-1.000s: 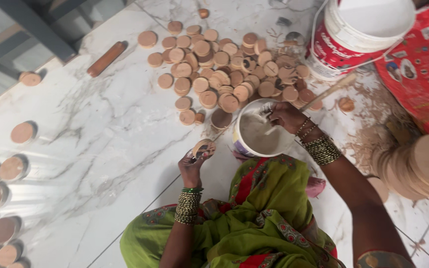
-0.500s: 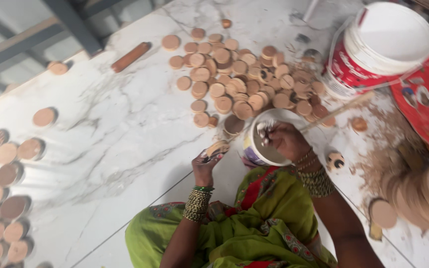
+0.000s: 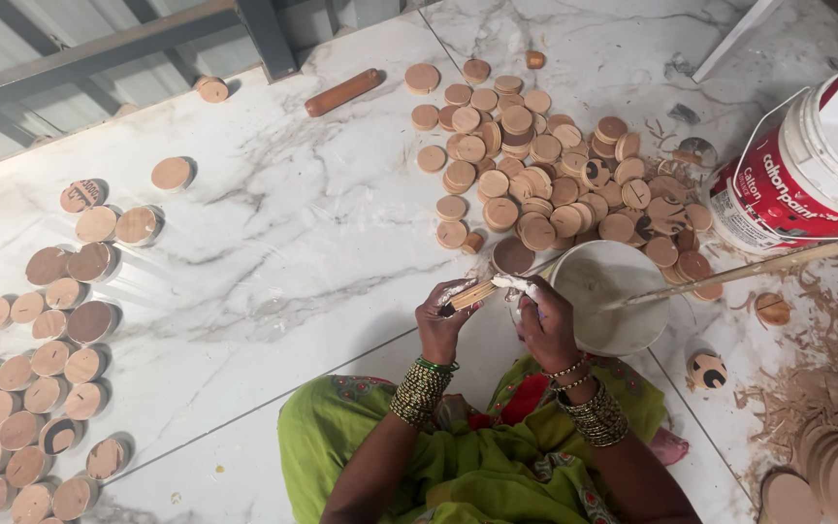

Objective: The person sits on the floor and applies a white paste filler by hand onto small round wooden discs, rubbing the paste over each disc's face and setting coated discs aside. They repeatedly dip their fingers into a bucket of paste and work through the pile of discs one at a time.

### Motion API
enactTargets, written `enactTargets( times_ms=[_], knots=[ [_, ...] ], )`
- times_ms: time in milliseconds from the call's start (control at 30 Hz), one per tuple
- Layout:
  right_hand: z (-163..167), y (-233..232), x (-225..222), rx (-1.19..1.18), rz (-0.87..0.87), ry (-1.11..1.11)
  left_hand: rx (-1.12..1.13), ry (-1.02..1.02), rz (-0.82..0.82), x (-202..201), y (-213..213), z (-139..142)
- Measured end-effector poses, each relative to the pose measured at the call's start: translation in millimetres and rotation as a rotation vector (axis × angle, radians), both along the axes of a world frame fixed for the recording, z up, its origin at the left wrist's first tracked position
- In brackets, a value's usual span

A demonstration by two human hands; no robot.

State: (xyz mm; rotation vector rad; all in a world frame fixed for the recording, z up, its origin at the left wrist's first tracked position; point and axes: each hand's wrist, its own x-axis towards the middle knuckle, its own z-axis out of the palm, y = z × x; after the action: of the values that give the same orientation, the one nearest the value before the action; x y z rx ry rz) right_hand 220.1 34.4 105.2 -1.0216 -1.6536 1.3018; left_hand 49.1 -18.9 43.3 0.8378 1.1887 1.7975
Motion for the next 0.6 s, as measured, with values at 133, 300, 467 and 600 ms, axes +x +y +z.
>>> enactTargets(
  times_ms=[133, 300, 467, 600],
  knots=[
    [-30, 3, 1, -0.068, -0.010, 0.149, -0.013, 0.026, 0.021, -1, -2, 2],
    [-60, 6, 0, -0.108, -0.026, 0.168, 0.001, 0.011, 0.019, -1, -3, 2],
    [-49, -6, -13, 0.034, -0.010, 0.138, 0.002, -0.016, 0.036, -2, -4, 6],
    [-24, -26, -27, 0.198, -0.039, -0.050, 0.009, -0.045, 0.050, -2, -3, 7]
  ],
)
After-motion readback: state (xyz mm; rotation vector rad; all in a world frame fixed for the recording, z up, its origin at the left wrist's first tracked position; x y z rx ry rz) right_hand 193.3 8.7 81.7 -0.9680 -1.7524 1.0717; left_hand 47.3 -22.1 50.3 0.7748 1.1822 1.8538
